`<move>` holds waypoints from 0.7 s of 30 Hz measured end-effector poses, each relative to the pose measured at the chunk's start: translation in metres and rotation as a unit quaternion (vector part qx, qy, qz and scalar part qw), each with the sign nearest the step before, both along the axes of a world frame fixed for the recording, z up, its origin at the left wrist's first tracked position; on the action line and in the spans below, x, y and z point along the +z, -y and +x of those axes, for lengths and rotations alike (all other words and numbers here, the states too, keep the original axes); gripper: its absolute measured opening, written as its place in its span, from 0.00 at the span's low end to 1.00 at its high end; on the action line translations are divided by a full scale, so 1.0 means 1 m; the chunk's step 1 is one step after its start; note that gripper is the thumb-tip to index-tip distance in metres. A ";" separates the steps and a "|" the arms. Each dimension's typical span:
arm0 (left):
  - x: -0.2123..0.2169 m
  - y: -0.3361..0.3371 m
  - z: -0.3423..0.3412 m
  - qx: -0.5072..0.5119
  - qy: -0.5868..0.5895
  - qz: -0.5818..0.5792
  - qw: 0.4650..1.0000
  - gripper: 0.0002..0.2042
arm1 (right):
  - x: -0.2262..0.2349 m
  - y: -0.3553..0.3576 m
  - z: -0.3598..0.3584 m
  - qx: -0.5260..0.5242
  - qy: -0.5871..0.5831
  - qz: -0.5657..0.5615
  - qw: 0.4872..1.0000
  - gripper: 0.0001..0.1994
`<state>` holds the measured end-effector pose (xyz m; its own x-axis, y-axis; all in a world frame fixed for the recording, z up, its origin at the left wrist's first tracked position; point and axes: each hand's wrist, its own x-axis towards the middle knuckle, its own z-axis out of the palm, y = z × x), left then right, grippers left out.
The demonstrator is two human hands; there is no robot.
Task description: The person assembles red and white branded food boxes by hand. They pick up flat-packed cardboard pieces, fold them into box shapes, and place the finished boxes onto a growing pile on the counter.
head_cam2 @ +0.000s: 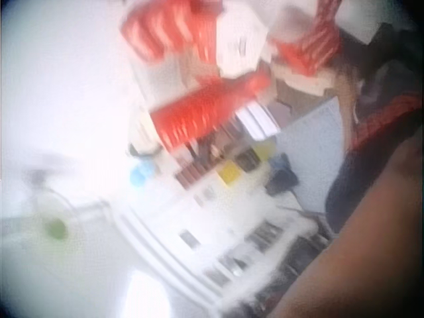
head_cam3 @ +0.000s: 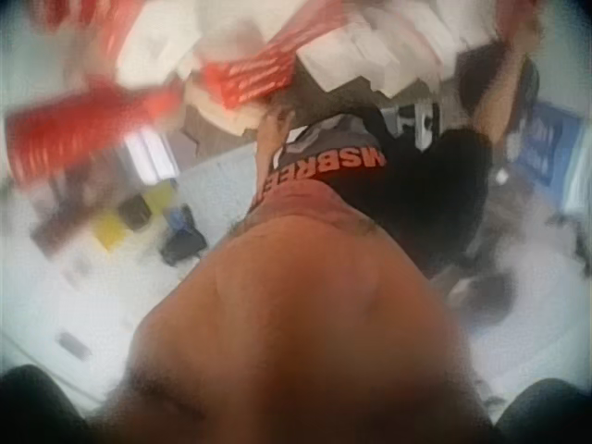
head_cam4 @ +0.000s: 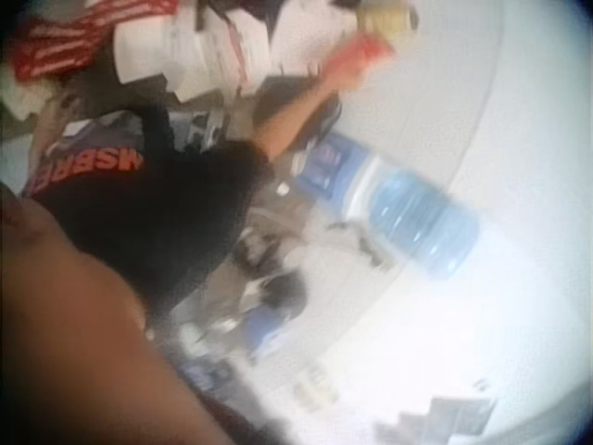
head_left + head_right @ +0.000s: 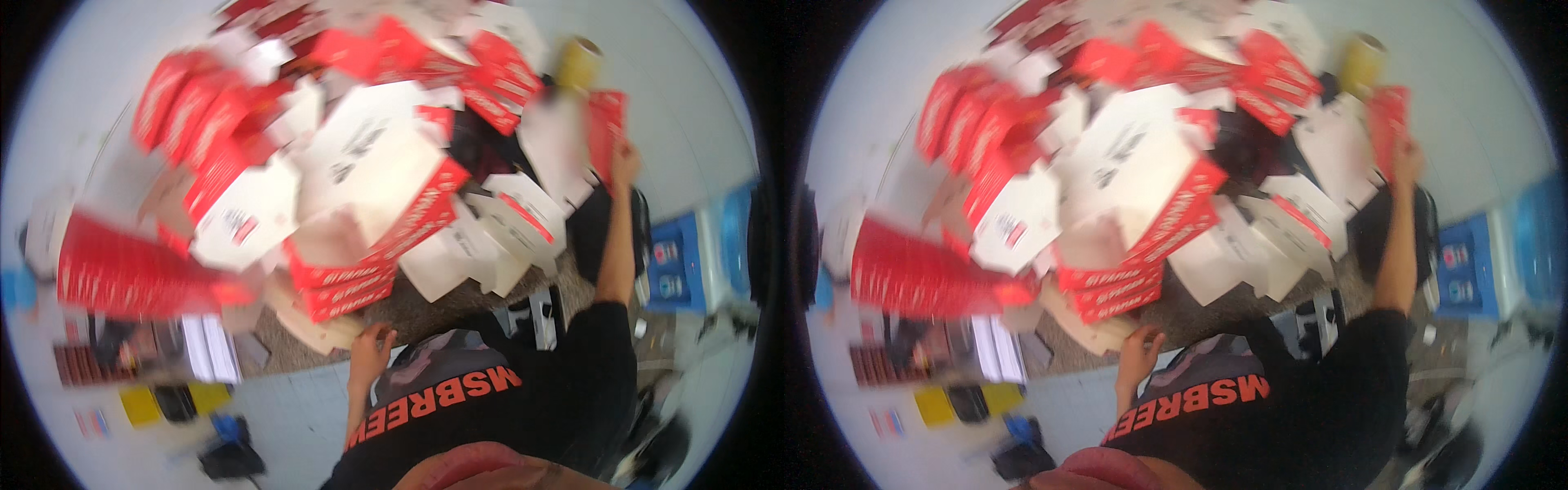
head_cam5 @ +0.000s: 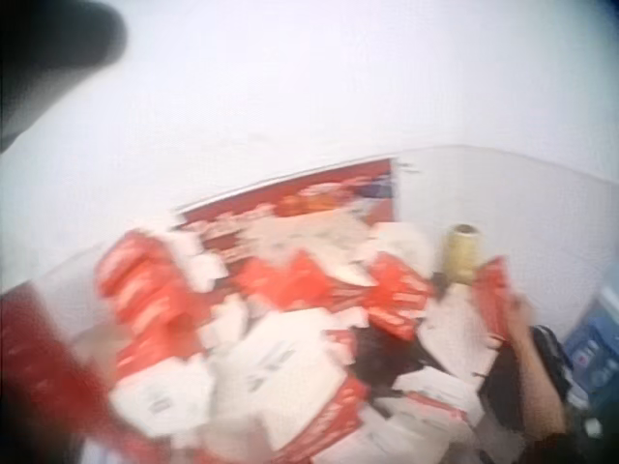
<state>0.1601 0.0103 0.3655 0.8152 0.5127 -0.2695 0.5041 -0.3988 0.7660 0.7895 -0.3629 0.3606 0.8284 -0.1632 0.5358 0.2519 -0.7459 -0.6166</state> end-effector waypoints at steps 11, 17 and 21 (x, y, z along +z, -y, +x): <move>-0.015 0.009 -0.027 -0.036 0.132 0.031 0.990 0.10 | 0.072 0.008 -0.050 -0.068 0.262 0.061 0.961 0.12; 0.006 0.010 -0.033 -0.047 0.155 0.043 0.986 0.12 | 0.195 -0.054 -0.218 0.212 0.192 -0.017 0.958 0.05; 0.084 0.023 -0.017 -0.032 0.310 0.104 0.945 0.15 | 0.248 -0.044 -0.339 0.376 0.044 -0.220 0.899 0.06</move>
<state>0.1435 -0.0124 0.4498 0.8142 0.4469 0.3707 -0.0460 -0.5868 0.8084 0.4506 -0.3189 0.6089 0.5683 0.6684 0.4799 0.8195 -0.5120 -0.2575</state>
